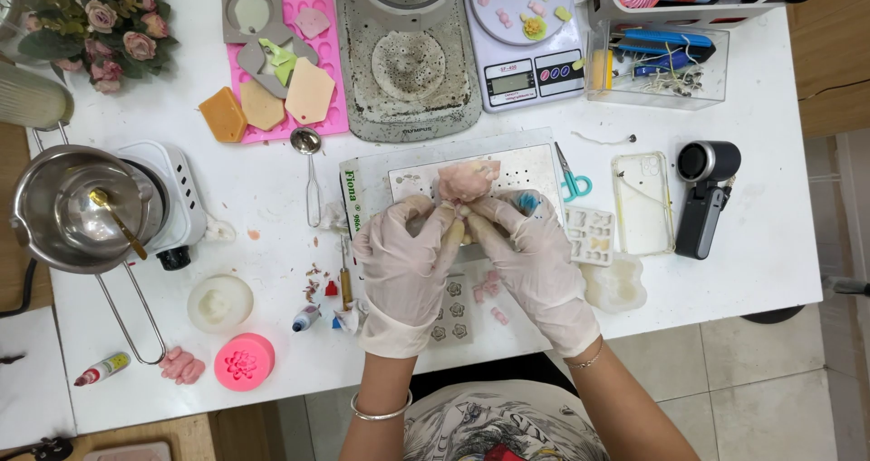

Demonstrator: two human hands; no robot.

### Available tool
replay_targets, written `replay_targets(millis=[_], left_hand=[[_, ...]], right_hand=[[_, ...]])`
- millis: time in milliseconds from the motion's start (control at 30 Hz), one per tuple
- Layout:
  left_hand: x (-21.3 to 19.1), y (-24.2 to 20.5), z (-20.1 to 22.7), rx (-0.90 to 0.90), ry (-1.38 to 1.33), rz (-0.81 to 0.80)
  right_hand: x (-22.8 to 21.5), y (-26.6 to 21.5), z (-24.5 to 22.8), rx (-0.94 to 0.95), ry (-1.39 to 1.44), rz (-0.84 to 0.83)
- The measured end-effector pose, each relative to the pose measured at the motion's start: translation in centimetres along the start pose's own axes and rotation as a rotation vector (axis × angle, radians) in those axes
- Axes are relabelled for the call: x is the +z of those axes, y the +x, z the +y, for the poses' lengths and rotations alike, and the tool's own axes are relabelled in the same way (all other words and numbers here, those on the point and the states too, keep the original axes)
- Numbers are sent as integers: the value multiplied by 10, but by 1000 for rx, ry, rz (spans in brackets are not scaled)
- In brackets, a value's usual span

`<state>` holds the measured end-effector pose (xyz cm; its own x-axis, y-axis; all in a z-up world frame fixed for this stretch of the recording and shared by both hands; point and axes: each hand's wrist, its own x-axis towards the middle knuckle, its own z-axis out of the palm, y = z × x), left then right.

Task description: Decorating small wax bear figures by attaching smaller wax pieces using melted wax.

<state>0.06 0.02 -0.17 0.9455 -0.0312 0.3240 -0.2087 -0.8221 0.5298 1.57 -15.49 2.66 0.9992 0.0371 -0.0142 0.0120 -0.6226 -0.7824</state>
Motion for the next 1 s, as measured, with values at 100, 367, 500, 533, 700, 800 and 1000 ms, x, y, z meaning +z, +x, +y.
replay_targets(millis=[100,367,500,533,700,800,1000], left_hand=[[-3,-1,-1,-9,-64,-7],[-5,-12,-5,-196,-310,35],[-1,-12,-5,-267,-364,-24],[0,-12,-5,-268,-364,-25],[-2,-6,-2,-230,-336,-6],[-3,-5,-1,-228,-318,-14],[-3,-11,-2,-247,-414,2]], right_hand=[[2,-3,1,-55,-30,38],[0,-10,-10,-47,-99,65],[4,-14,-7,-269,-287,202],[4,-14,-8,-268,-287,202],[9,-13,-9,-347,-423,157],[9,-11,-7,-322,-459,133],[11,-12,-4,-338,-458,143]])
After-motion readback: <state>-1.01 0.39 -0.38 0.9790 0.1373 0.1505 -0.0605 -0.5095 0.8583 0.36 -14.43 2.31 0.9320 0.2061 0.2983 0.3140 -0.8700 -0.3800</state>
